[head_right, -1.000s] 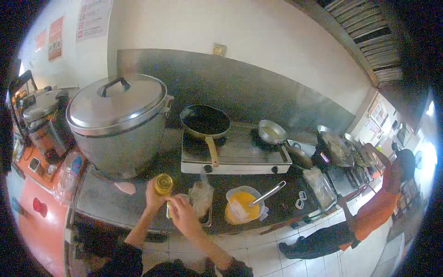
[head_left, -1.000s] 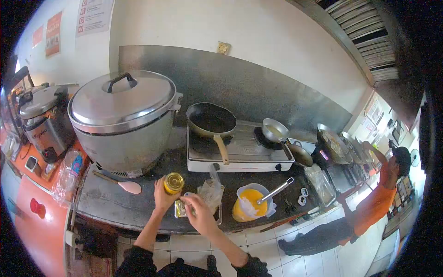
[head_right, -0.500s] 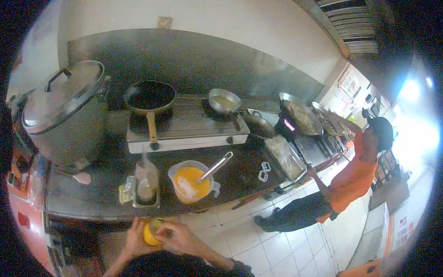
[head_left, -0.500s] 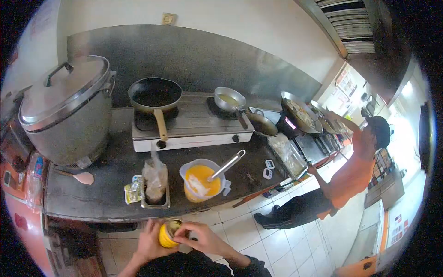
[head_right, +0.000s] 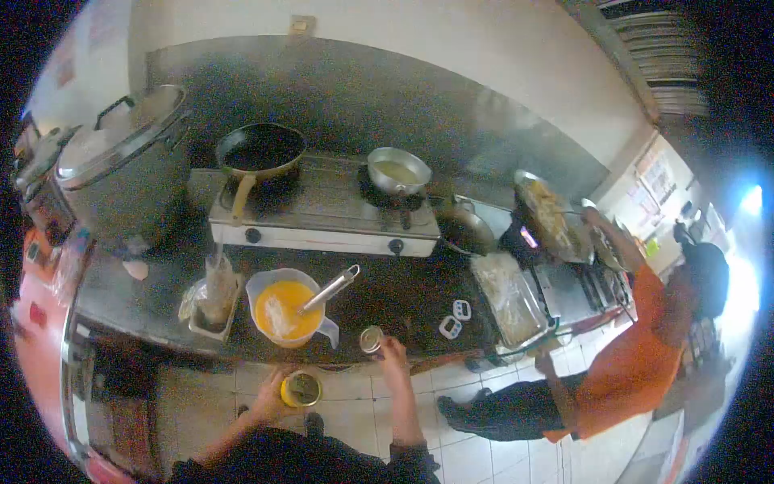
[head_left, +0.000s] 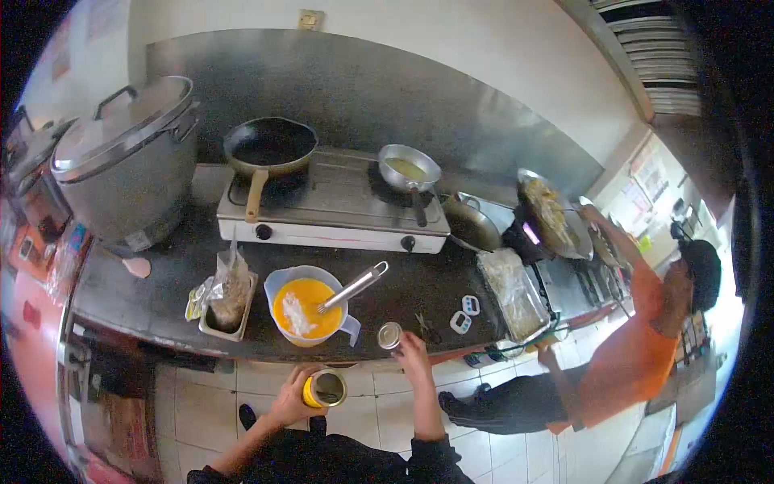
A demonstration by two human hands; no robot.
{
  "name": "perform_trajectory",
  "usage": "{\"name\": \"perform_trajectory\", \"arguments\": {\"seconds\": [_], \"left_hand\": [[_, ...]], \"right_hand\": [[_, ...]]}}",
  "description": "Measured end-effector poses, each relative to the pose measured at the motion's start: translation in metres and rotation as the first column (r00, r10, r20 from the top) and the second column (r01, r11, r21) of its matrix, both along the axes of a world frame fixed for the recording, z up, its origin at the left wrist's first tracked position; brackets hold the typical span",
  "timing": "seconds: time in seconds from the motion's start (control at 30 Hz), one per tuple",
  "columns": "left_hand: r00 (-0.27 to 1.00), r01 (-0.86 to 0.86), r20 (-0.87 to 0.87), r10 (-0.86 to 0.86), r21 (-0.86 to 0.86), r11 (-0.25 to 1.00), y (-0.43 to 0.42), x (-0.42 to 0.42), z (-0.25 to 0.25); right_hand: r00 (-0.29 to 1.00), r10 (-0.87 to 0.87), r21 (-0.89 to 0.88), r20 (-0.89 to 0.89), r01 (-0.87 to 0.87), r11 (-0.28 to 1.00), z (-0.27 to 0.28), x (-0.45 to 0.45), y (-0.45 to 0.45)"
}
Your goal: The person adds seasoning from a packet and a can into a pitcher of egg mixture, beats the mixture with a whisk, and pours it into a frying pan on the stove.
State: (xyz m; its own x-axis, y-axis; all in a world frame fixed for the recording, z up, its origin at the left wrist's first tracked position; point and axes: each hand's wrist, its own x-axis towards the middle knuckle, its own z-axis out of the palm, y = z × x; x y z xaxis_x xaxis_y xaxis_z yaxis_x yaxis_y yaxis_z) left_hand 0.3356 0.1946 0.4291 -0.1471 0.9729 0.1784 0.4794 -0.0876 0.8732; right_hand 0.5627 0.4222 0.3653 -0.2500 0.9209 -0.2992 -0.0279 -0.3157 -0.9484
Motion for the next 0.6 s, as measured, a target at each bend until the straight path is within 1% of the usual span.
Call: {"name": "perform_trajectory", "arguments": {"seconds": [0.03, 0.07, 0.1, 0.17, 0.2, 0.3, 0.33, 0.37, 0.4, 0.43, 0.5, 0.53, 0.6], "left_hand": [[0.997, -0.001, 0.071, -0.001, 0.031, 1.0, -0.002, 0.0, -0.008], [0.988, -0.022, 0.15, 0.035, -0.087, 0.996, -0.01, 0.002, -0.011], [0.992, -0.039, 0.116, 0.045, -0.053, 0.998, -0.015, 0.004, -0.008], [0.997, -0.066, 0.04, 0.065, 0.025, 0.998, -0.016, 0.0, 0.005], [0.997, -0.065, 0.046, 0.064, 0.03, 0.997, -0.017, -0.001, 0.003], [0.997, -0.064, -0.046, 0.068, 0.08, 0.995, -0.02, -0.004, 0.026], [0.993, -0.074, -0.088, 0.079, 0.059, 0.996, -0.02, -0.005, 0.027], [0.988, -0.079, -0.129, 0.083, 0.035, 0.996, -0.021, -0.006, 0.028], [0.982, -0.081, -0.17, 0.082, 0.011, 0.997, -0.022, -0.007, 0.029], [0.965, -0.062, -0.253, 0.069, 0.034, 0.997, -0.022, -0.008, 0.032], [0.911, -0.015, -0.41, 0.048, 0.084, 0.996, -0.019, -0.01, 0.039], [0.89, 0.005, -0.456, 0.023, 0.061, 0.998, -0.018, -0.009, 0.047], [0.835, 0.035, -0.55, -0.021, 0.014, 0.999, -0.019, -0.006, 0.07]], "right_hand": [[0.992, 0.016, -0.069, -0.121, -0.024, 0.997, -0.027, 0.004, 0.018], [0.971, 0.021, -0.143, -0.238, -0.056, 0.988, -0.045, 0.005, 0.024], [0.993, 0.028, -0.11, -0.116, -0.041, 0.993, -0.047, 0.001, 0.023], [0.992, 0.032, -0.018, 0.125, -0.03, 0.999, -0.04, -0.014, 0.026], [0.802, -0.224, 0.654, 0.553, -0.252, 0.713, -0.096, -0.006, 0.043], [0.834, -0.357, 0.845, 0.421, -0.217, 0.489, 0.063, -0.037, -0.03], [0.921, -0.119, 0.807, 0.37, -0.256, 0.533, 0.087, -0.037, -0.052], [0.95, 0.119, 0.751, 0.29, -0.303, 0.586, 0.111, -0.038, -0.074], [0.898, 0.231, 0.684, 0.375, -0.436, 0.585, 0.142, -0.039, -0.103], [0.827, 0.338, 0.606, 0.449, -0.56, 0.565, 0.164, -0.043, -0.125], [0.737, 0.213, 0.639, 0.641, -0.667, 0.383, 0.178, -0.059, -0.144], [0.684, 0.131, 0.632, 0.718, -0.719, 0.289, 0.18, -0.065, -0.15], [0.571, 0.073, 0.537, 0.817, -0.802, 0.26, 0.169, -0.072, -0.15]]}}
